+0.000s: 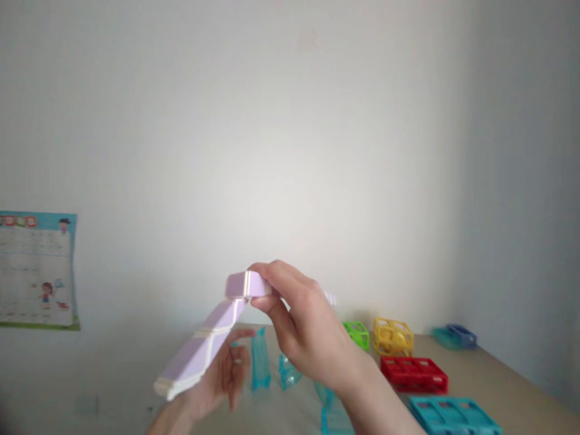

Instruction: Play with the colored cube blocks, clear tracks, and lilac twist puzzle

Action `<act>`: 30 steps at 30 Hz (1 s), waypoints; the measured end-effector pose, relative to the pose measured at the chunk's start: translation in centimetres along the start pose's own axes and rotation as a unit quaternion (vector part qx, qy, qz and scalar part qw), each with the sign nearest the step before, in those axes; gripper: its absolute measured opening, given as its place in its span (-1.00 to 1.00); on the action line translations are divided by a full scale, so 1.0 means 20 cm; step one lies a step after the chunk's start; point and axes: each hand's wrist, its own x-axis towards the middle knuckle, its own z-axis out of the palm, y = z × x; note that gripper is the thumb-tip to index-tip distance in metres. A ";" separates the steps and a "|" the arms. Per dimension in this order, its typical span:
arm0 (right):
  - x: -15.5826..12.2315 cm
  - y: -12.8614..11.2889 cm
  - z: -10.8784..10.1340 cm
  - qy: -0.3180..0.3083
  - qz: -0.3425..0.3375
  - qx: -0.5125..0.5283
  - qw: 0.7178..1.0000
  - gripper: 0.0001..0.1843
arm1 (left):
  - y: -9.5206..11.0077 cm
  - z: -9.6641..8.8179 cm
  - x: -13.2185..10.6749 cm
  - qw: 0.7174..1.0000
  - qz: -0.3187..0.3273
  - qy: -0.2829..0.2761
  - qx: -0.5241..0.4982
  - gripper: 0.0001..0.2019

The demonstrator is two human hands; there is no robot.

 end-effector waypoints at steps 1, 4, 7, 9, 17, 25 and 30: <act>-0.01 0.07 0.02 0.002 -0.025 -0.008 1.000 -0.81 | 0.08 0.07 0.02 0.999 0.018 0.012 0.025 -0.49; -0.07 0.27 0.11 0.032 -0.073 -0.034 0.996 -0.77 | 0.26 0.28 0.08 0.991 0.021 0.028 0.126 -0.56; -0.12 0.42 0.16 0.061 -0.084 -0.051 0.993 -0.74 | 0.29 0.43 0.14 0.974 0.032 0.100 0.203 -0.71; -0.14 0.48 0.16 0.083 -0.085 -0.054 0.991 -0.74 | 0.26 0.48 0.20 0.966 0.043 0.146 0.209 -0.74; -0.15 0.65 0.16 0.163 -0.085 -0.020 0.983 -0.75 | 0.15 0.53 0.33 0.986 0.001 0.158 0.051 -0.72; -0.17 0.60 0.12 0.164 -0.099 0.032 0.981 -0.75 | 0.19 0.47 0.31 0.980 -0.170 -0.045 -0.094 -0.51; -0.18 0.55 0.09 0.142 -0.104 0.060 0.983 -0.75 | 0.18 0.51 0.28 0.984 -0.157 -0.050 -0.060 -0.58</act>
